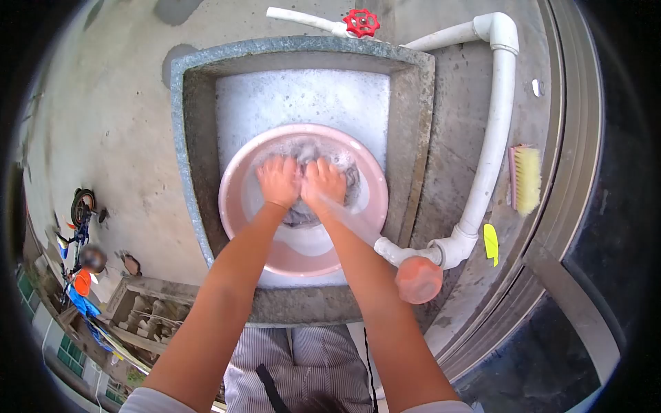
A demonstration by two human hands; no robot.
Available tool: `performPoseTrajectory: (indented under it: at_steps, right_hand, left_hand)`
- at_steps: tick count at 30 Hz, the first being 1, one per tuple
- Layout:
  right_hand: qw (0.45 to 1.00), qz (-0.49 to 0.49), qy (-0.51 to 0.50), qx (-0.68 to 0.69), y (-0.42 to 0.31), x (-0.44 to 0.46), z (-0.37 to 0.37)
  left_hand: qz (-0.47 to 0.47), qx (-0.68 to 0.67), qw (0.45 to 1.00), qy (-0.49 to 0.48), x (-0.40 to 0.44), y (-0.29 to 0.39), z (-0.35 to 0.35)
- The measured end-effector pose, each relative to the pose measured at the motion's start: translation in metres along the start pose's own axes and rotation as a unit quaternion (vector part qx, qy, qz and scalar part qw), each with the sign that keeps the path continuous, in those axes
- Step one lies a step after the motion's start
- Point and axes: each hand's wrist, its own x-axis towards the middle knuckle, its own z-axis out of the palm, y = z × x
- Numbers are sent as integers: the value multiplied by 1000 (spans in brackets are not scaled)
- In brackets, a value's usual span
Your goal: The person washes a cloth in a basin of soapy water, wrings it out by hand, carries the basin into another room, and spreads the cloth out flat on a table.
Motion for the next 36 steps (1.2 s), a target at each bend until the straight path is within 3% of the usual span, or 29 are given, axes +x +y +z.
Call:
performPoseTrajectory:
  at_steps: [2, 3, 5, 6, 8, 9, 10, 12, 15, 16, 19, 20, 22, 25, 27, 29, 32, 35, 36]
  right_hand:
    - [1000, 15, -10, -6, -2, 10, -1]
    - [991, 73, -111, 8, -4, 20, -8]
    - [933, 183, -306, 40, -11, 43, -28]
    - [967, 160, -173, 99, -8, 46, -31]
    - [966, 113, 93, 214, 0, 35, -34]
    - [972, 84, 88, 202, -4, 28, -41]
    - [977, 55, 82, 189, -11, 18, -54]
    - [983, -1, 49, 175, -15, -10, -57]
    - [991, 78, -67, 88, -19, -42, -40]
    - [992, 66, -84, 71, -16, -42, -37]
    - [997, 35, -62, 11, -10, -27, -23]
    - [990, 59, -128, 22, -6, -21, -22]
    - [962, 103, -251, 41, -1, -3, -31]
    - [999, 39, -18, -8, -8, 18, -72]
    - [998, 58, -9, -11, -6, 24, -71]
    - [992, 113, -58, 21, 0, 30, -58]
    - [935, 220, -241, 138, 0, 52, -66]
    - [968, 129, -187, 112, -17, 47, -96]
    - [979, 64, -60, 184, -14, 30, -94]
  left_hand:
    - [-91, -33, 985, -140, 12, 7, -11]
    - [-134, -49, 968, -207, 16, 11, -16]
    - [-183, -108, 962, -171, 19, 18, -23]
    - [-209, -137, 957, -149, 21, 17, -27]
    - [-90, -203, 970, 98, 4, 11, -38]
    - [-25, -232, 947, 219, -6, 10, -44]
    - [9, -175, 957, 233, -17, 17, -62]
    - [8, -137, 983, 122, -43, 20, -68]
    - [8, -66, 998, -20, -59, 20, -45]
    - [9, -40, 997, -61, -58, 20, -36]
    - [-1, 41, 997, -62, -46, 22, -20]
    - [-27, 51, 985, -161, -36, 22, -20]
    - [1, 26, 994, -107, -31, 22, -31]
    - [44, -7, 999, 5, -17, 22, -64]
    - [92, 11, 991, 100, -10, 21, -77]
    - [36, -17, 999, -7, 0, 14, -66]
    - [-48, -42, 977, -202, 22, 8, -70]
    - [106, -34, 993, -26, 0, 11, -94]
    - [116, -36, 992, 18, -12, 11, -100]
